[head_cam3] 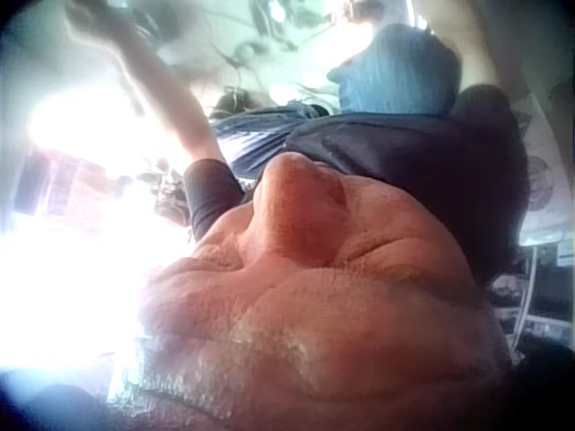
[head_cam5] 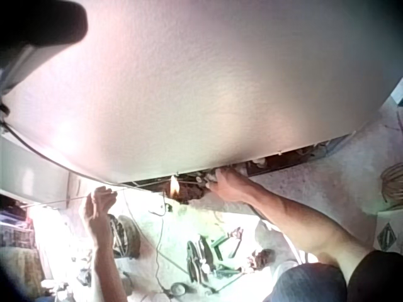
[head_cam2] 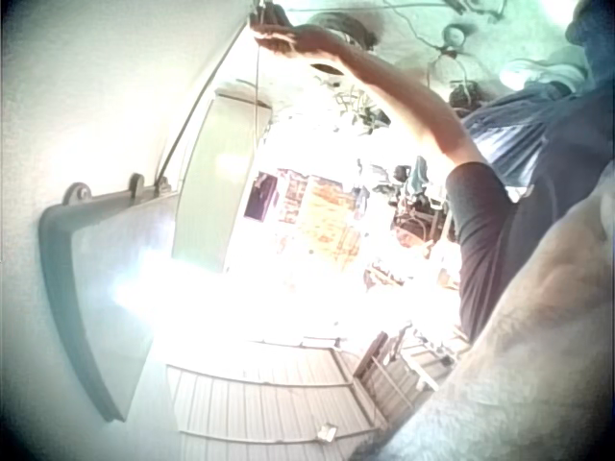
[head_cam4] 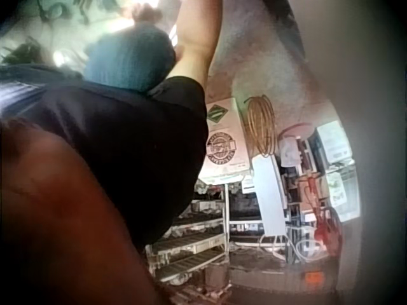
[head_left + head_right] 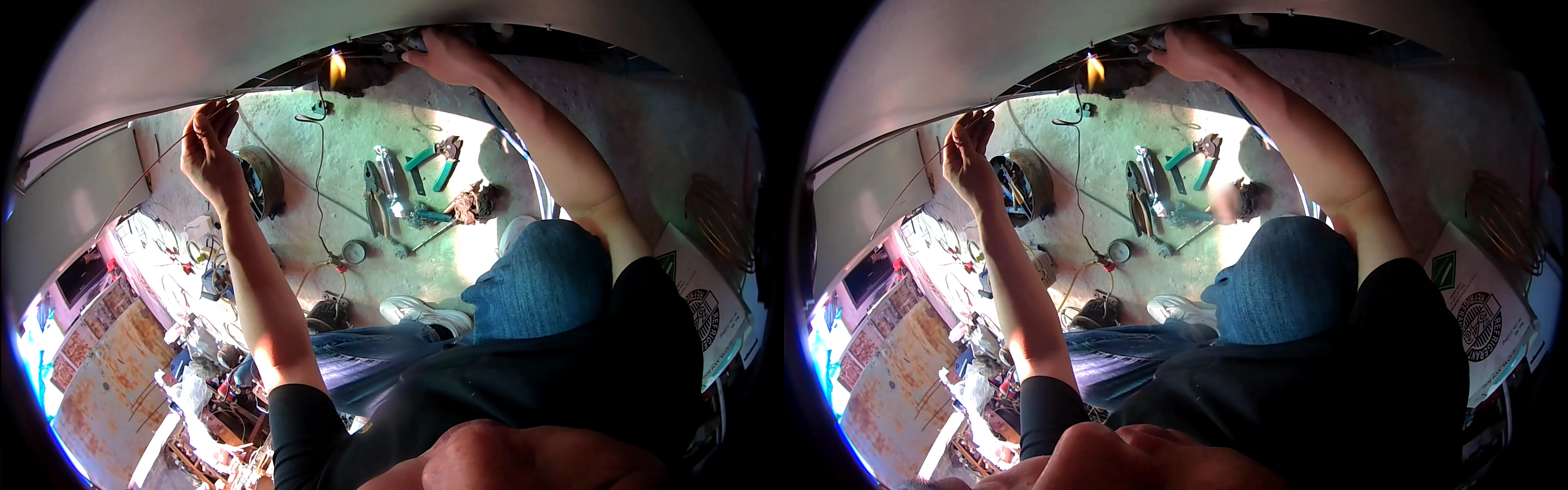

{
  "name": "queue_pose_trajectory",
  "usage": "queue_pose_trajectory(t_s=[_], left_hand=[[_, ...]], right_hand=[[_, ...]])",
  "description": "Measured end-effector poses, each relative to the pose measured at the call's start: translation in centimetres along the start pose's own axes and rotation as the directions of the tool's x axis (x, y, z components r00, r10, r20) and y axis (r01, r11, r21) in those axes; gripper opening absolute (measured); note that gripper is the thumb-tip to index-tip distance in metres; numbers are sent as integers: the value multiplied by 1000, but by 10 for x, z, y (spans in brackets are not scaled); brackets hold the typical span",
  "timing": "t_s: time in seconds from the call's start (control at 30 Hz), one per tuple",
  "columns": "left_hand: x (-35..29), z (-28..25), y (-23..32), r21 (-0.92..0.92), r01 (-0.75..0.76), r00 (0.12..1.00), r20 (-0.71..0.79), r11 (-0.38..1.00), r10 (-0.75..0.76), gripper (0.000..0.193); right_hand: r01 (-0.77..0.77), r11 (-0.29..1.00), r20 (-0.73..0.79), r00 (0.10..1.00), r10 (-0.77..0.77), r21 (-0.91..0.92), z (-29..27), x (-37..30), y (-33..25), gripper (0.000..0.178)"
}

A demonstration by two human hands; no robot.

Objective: The person sits on the floor and uses a blowtorch to heat a copper pipe joint under a cabinet. They apply solder to the heated joint to create a seal, repeating the process for multiple connections.

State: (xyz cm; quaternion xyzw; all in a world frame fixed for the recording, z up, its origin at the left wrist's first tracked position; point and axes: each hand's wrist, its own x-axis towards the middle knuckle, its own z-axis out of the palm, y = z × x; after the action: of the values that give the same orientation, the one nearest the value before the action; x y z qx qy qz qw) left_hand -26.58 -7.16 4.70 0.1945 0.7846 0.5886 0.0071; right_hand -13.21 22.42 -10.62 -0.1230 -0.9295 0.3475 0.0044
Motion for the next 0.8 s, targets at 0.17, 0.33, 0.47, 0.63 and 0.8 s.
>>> queue_pose_trajectory(t_s=[0.17, 0.33, 0.47, 0.63, 0.8], left_hand=[[0, 1, -2, -5, 1, 1000, 2, 1000, -1, 35], [-1, -1, -4, 19, 4, 1000, 3, 1000, -4, 36], [-10, 0, 2, 6, 16, 998, -65, 1000, -15, 36], [-73, -5, 18, -184, 109, 949, -273, 977, -157, 38], [-189, -12, -12, -632, 296, 843, -180, 716, -507, 33]], right_hand=[[-4, 1000, -20, 1000, 3, -15, 4, 1, 3, 49], [18, 1000, -27, 999, -19, -10, 2, 0, 1, 49], [4, 1000, -9, 1000, -4, 0, -2, -1, -1, 51], [61, 997, -158, 986, -53, 43, 8, -3, 8, 52], [35, 999, -157, 987, -33, 10, 0, -11, 10, 50]])
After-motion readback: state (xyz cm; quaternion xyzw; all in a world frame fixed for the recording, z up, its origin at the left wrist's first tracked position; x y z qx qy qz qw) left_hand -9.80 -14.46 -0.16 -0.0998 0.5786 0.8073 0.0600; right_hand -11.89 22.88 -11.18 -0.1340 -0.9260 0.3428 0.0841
